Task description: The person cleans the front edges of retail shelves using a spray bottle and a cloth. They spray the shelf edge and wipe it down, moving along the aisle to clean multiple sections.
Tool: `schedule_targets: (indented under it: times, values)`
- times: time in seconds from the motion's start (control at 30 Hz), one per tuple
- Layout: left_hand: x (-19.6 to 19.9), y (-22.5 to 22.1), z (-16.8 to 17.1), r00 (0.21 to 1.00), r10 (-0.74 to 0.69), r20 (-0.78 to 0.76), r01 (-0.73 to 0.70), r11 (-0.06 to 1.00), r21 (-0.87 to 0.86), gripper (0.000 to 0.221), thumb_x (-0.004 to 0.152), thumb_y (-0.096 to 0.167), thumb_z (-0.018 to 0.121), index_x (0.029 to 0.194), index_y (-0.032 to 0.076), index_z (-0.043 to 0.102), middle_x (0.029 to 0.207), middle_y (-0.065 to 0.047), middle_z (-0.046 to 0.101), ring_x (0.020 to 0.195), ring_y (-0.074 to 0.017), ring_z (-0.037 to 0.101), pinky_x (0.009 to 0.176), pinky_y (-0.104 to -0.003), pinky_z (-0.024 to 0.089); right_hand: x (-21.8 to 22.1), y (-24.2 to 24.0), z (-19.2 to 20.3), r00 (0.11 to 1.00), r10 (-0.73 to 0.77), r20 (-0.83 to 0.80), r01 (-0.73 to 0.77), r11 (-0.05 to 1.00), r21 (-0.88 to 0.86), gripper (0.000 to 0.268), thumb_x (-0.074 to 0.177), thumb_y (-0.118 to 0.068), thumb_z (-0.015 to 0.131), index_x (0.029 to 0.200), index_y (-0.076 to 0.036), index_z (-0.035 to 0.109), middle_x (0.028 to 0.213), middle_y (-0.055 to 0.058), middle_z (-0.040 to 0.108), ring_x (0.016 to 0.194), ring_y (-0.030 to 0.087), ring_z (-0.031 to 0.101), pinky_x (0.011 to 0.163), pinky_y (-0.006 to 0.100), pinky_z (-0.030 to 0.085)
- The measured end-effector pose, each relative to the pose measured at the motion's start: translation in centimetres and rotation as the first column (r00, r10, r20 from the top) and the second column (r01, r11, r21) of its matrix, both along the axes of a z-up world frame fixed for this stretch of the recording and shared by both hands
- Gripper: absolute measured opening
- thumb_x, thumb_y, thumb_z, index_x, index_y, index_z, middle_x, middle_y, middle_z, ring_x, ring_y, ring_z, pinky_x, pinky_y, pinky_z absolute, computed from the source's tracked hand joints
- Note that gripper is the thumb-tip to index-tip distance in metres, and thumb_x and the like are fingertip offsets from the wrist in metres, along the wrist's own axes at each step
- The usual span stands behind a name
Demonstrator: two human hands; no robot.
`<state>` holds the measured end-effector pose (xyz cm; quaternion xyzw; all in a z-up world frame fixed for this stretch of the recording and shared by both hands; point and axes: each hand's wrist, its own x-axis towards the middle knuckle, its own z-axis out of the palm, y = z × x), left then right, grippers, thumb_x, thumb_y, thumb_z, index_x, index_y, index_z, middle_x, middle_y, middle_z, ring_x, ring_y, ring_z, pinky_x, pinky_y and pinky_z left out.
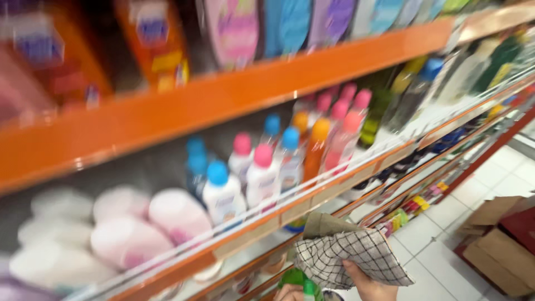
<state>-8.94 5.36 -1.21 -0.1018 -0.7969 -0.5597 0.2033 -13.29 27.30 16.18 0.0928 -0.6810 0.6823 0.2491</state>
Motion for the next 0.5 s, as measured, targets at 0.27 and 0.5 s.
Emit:
schedule_targets:
  times: [0.27, 0.5]
  values:
    - [-1.5, 5.2, 18.9, 0.781, -0.625, 0.010, 0.562, 0.710, 0.424, 0.040, 0.102, 0.025, 0.042, 0.103, 0.001, 0.074, 0.116, -0.016, 0.073, 0.121, -0.0258, 0.066, 0.116, -0.041, 0.040, 2.2, 6.2, 14.8, 0.983, -0.173, 0.054, 0.157, 0.961, 0.229, 0.074, 0.068, -0.001, 0.083, 0.136, 0.001, 0.053, 0.113, 0.008, 0.070, 0.103, 0.014, 0.066, 0.092, 0.031, 0.053]
    - [-1.3, 10.6, 35.6, 0.635, -0.673, 0.380, 0.615, 0.738, 0.279, 0.048, 0.083, 0.039, 0.069, 0.119, 0.007, 0.069, 0.131, -0.004, 0.065, 0.118, -0.0195, 0.062, 0.084, -0.032, 0.047, 3.8, 13.4, 27.0, 0.990, -0.119, 0.071, 0.101, 0.971, 0.215, 0.059, 0.070, 0.008, 0.073, 0.126, -0.003, 0.057, 0.114, 0.013, 0.068, 0.105, 0.021, 0.066, 0.093, 0.033, 0.052]
